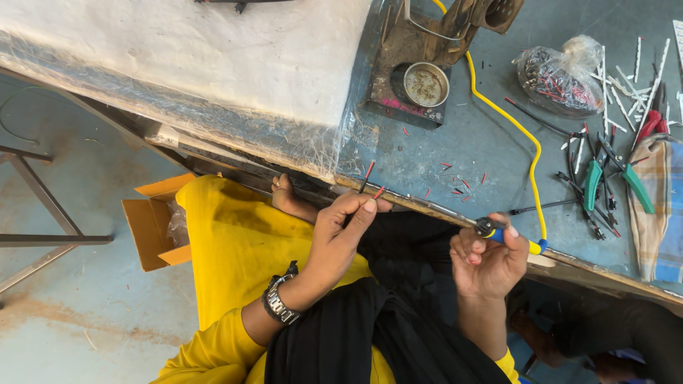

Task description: The person solders the exposed ends of several black wires with red tips using a soldering iron. They then solder a white LED light fixture and strip the insulation from a black wire using pliers before applying solder to the wire ends.

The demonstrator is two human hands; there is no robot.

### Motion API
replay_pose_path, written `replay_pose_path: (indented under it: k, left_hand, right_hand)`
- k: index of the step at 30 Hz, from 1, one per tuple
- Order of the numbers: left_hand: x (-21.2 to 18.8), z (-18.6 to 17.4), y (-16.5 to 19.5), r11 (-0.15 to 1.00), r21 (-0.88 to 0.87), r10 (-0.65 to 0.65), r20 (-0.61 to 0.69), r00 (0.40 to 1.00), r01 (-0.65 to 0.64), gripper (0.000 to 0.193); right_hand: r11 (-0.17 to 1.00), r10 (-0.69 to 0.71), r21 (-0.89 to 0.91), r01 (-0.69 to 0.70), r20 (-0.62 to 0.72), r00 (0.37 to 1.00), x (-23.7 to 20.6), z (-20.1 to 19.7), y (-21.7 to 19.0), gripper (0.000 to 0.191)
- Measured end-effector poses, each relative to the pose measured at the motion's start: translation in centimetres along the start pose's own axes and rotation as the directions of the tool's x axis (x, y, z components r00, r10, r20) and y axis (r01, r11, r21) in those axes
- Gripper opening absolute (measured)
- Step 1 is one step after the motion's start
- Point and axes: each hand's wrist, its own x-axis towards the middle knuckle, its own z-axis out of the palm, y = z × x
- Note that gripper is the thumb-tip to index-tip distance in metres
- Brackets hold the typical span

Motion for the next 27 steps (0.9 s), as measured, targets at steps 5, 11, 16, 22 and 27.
replay_pose_path:
  k: [5, 11, 16, 22, 27]
  left_hand:
    - [-0.17, -0.03, 0.6, 0.999, 0.029, -0.021, -0.004, 1.0, 0.021, 0.024]
    - [-0.12, 0.06, 0.8, 0.998, 0.057, -0.005, -0.014, 1.0, 0.006, 0.021]
    - [-0.14, 0.01, 0.89, 0.998, 0.07, -0.007, -0.003, 1.0, 0.008, 0.022]
    - [-0.11, -0.01, 0.89, 0.996, 0.086, -0.019, -0.002, 1.0, 0.019, 0.023]
    - [-0.19, 0.01, 0.83, 0.995, 0.095, -0.026, 0.002, 1.0, 0.026, 0.023]
  right_hand:
    - [1.0, 0.017, -0.008, -0.017, 0.006, 1.0, 0.05, -0.11, 0.68, 0.032]
    - [0.999, 0.034, -0.003, -0.034, 0.026, 0.999, 0.35, -0.22, 0.88, 0.031]
    - [0.999, 0.035, 0.0, -0.035, 0.021, 0.999, 0.37, -0.23, 0.94, 0.032]
    - [0.999, 0.034, 0.0, -0.034, 0.015, 0.999, 0.43, -0.21, 1.02, 0.031]
    - [1.0, 0.031, -0.004, -0.031, 0.016, 0.999, 0.48, -0.16, 1.07, 0.031]
